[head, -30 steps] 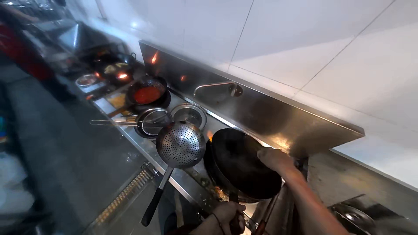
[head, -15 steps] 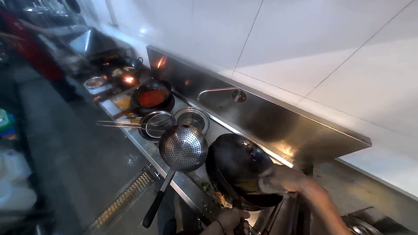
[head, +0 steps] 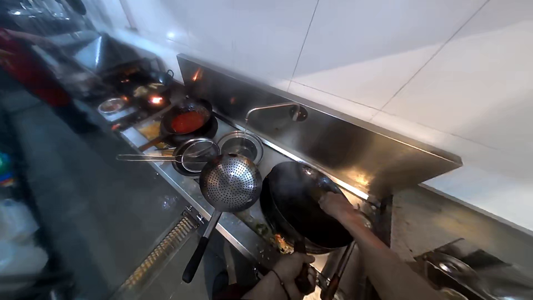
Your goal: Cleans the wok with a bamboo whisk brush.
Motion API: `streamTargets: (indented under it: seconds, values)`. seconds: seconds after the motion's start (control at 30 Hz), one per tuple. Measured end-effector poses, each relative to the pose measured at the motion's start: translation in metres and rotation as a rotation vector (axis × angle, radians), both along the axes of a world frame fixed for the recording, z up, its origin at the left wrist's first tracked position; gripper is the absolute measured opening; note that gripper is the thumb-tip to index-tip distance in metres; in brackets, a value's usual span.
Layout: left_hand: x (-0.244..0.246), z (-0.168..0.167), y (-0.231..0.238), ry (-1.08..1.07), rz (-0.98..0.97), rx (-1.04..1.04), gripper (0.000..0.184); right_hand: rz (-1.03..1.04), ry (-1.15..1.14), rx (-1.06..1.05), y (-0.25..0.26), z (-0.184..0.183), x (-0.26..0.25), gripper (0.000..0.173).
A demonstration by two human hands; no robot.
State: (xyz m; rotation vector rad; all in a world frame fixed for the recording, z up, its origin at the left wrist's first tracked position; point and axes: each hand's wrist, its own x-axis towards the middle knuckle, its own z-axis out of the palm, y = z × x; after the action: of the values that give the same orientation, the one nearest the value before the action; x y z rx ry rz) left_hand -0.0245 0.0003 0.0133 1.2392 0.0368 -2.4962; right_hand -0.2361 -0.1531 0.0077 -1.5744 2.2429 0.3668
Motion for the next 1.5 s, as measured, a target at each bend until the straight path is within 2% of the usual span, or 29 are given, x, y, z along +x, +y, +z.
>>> streamTargets:
  seconds: [0.03, 0.07, 0.13, 0.2, 0.27, 0.33, 0.4, 0.43, 0.5, 0.57, 0.63, 0.67, 0.7, 0.77, 0.83, 0.87, 0.9, 0.93, 1.0, 1.03, 1.1, 1.13, 1.17, 1.2, 1.3, 1.33, 1.4, 1.43, 1.5]
  values:
    - [0.000, -0.001, 0.001, -0.010, -0.011, -0.002, 0.008, -0.064, 0.010, -0.126, -0.009, -0.024, -0.006, 0.049]
    - [0.000, -0.003, 0.001, -0.008, -0.024, -0.005, 0.010, -0.106, 0.016, -0.205, -0.014, -0.029, -0.008, 0.053]
    - [0.001, -0.004, -0.002, -0.002, -0.036, -0.005, 0.012, -0.088, 0.031, -0.205, -0.008, 0.009, 0.000, 0.050]
    - [0.002, -0.004, -0.005, -0.007, -0.044, -0.023, 0.011, 0.063, 0.018, 0.031, 0.019, 0.070, 0.006, 0.044]
    - [0.001, -0.006, -0.007, -0.008, -0.028, -0.044, 0.007, 0.182, -0.040, 0.260, 0.036, 0.088, 0.004, 0.039]
    - [0.001, -0.006, -0.008, -0.017, -0.016, -0.038, 0.007, 0.131, -0.102, 0.327, 0.026, 0.056, 0.002, 0.040]
    - [0.001, -0.003, -0.006, -0.050, -0.050, -0.035, 0.007, -0.037, -0.104, 0.097, 0.007, -0.004, -0.004, 0.045]
    - [-0.001, -0.004, -0.006, -0.068, -0.074, -0.044, 0.008, -0.141, -0.118, -0.052, -0.003, -0.030, -0.006, 0.054]
    - [-0.003, -0.006, -0.006, -0.094, -0.125, -0.077, 0.010, -0.287, -0.272, -0.278, -0.019, -0.062, -0.009, 0.061]
    - [-0.001, -0.009, -0.008, -0.090, -0.175, -0.111, 0.008, -0.239, -0.511, -0.244, -0.015, -0.057, -0.012, 0.061]
    - [0.005, -0.015, -0.011, -0.077, -0.192, -0.137, 0.011, -0.041, -0.807, 0.005, 0.007, -0.020, -0.028, 0.063]
    - [0.007, -0.017, -0.013, -0.068, -0.183, -0.142, 0.012, 0.057, -0.852, 0.149, 0.015, -0.007, -0.041, 0.066]
    - [0.010, -0.017, -0.014, -0.057, -0.177, -0.139, 0.013, 0.118, -0.791, 0.232, 0.019, -0.004, -0.056, 0.068]
    - [0.011, -0.015, -0.015, -0.053, -0.164, -0.117, 0.012, 0.092, -0.415, 0.156, 0.024, -0.026, -0.081, 0.063]
    - [0.010, -0.016, -0.014, -0.054, -0.158, -0.106, 0.012, -0.084, -0.110, -0.019, 0.028, -0.053, -0.065, 0.061]
    - [0.009, -0.016, -0.015, -0.047, -0.148, -0.105, 0.010, -0.122, -0.071, -0.047, 0.026, -0.056, -0.044, 0.060]
    - [0.008, -0.017, -0.017, -0.044, -0.137, -0.100, 0.008, -0.109, -0.132, -0.030, 0.026, -0.052, -0.024, 0.057]
    - [0.008, -0.016, -0.016, -0.047, -0.134, -0.091, 0.007, -0.093, -0.325, 0.010, 0.030, -0.049, -0.015, 0.056]
    - [0.010, -0.013, -0.017, -0.046, -0.140, -0.076, 0.008, -0.172, -0.775, 0.113, 0.037, -0.040, -0.028, 0.065]
    - [0.011, -0.013, -0.020, -0.036, -0.137, -0.075, 0.008, -0.200, -0.790, 0.107, 0.035, -0.038, -0.045, 0.064]
    - [0.010, -0.016, -0.018, -0.023, -0.132, -0.069, 0.008, -0.206, -0.420, 0.008, 0.031, -0.041, -0.068, 0.063]
    - [0.010, -0.017, -0.016, -0.025, -0.129, -0.068, 0.008, -0.221, -0.237, -0.042, 0.030, -0.047, -0.062, 0.067]
    - [0.011, -0.017, -0.016, -0.030, -0.132, -0.068, 0.009, -0.241, -0.159, -0.078, 0.030, -0.055, -0.049, 0.068]
    - [0.010, -0.016, -0.016, -0.032, -0.133, -0.071, 0.010, -0.235, -0.188, -0.081, 0.027, -0.059, -0.037, 0.068]
    - [0.011, -0.012, -0.015, -0.040, -0.141, -0.068, 0.010, -0.198, -0.645, -0.068, 0.019, -0.083, -0.036, 0.074]
    - [0.012, -0.010, -0.016, -0.042, -0.136, -0.064, 0.009, -0.260, -0.647, -0.116, 0.014, -0.090, -0.041, 0.074]
    - [0.009, -0.009, -0.015, -0.030, -0.129, -0.051, 0.009, -0.400, -0.448, -0.186, 0.008, -0.097, -0.033, 0.075]
    - [0.009, -0.010, -0.012, -0.026, -0.129, -0.042, 0.009, -0.402, -0.400, -0.189, 0.010, -0.097, -0.024, 0.077]
    - [0.009, -0.010, -0.015, -0.024, -0.127, -0.046, 0.012, -0.234, -0.444, -0.164, 0.007, -0.097, -0.017, 0.075]
